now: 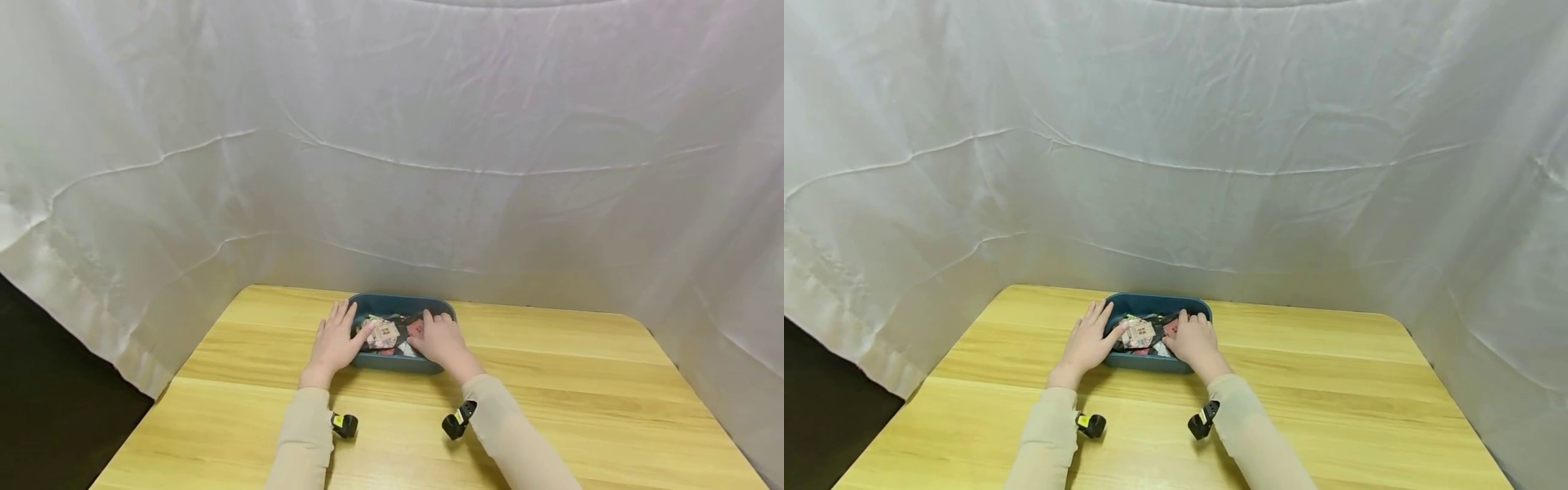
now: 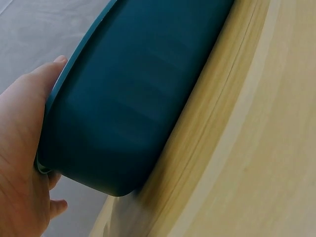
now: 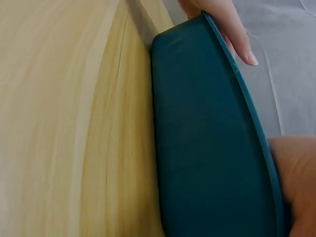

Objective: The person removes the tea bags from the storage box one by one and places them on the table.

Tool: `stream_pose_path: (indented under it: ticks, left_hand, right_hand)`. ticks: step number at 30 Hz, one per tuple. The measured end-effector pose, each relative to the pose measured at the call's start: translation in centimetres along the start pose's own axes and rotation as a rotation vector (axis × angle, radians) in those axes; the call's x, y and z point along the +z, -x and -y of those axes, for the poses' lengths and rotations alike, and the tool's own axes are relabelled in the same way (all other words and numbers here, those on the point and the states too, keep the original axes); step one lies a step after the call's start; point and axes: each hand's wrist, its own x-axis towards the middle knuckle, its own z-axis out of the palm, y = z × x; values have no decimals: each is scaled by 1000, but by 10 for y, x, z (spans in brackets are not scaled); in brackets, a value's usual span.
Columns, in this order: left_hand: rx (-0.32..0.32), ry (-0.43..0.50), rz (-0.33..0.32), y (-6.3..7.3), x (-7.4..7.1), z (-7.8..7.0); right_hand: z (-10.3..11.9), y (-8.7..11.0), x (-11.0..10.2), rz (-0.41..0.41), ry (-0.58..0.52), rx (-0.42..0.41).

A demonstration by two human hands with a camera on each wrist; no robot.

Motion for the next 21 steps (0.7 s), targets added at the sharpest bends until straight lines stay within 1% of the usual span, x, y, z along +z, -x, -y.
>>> stream_pose_path:
  ticks: [2,4,7,10,14,21]
  left_hand:
    - [4,0,-2,-1,1,-1]
    - [6,4,0,-1,2,-1]
    - [-1,15,9,0,3,-1]
    - [-10,17,14,0,3,-1]
    - [-8,7,4,0,1,1]
    - [-8,-1,5,2,-2,4]
  right_hand:
    - [1,0,0,24,25,21]
    - [0,-1,1,11,26,28]
    - [-2,-1,3,-55,8,9]
    - [-4,0,6,-144,-46,-27]
    - [-6,0,8,-220,-185,-63]
    - [-12,1,7,-275,-471,-54]
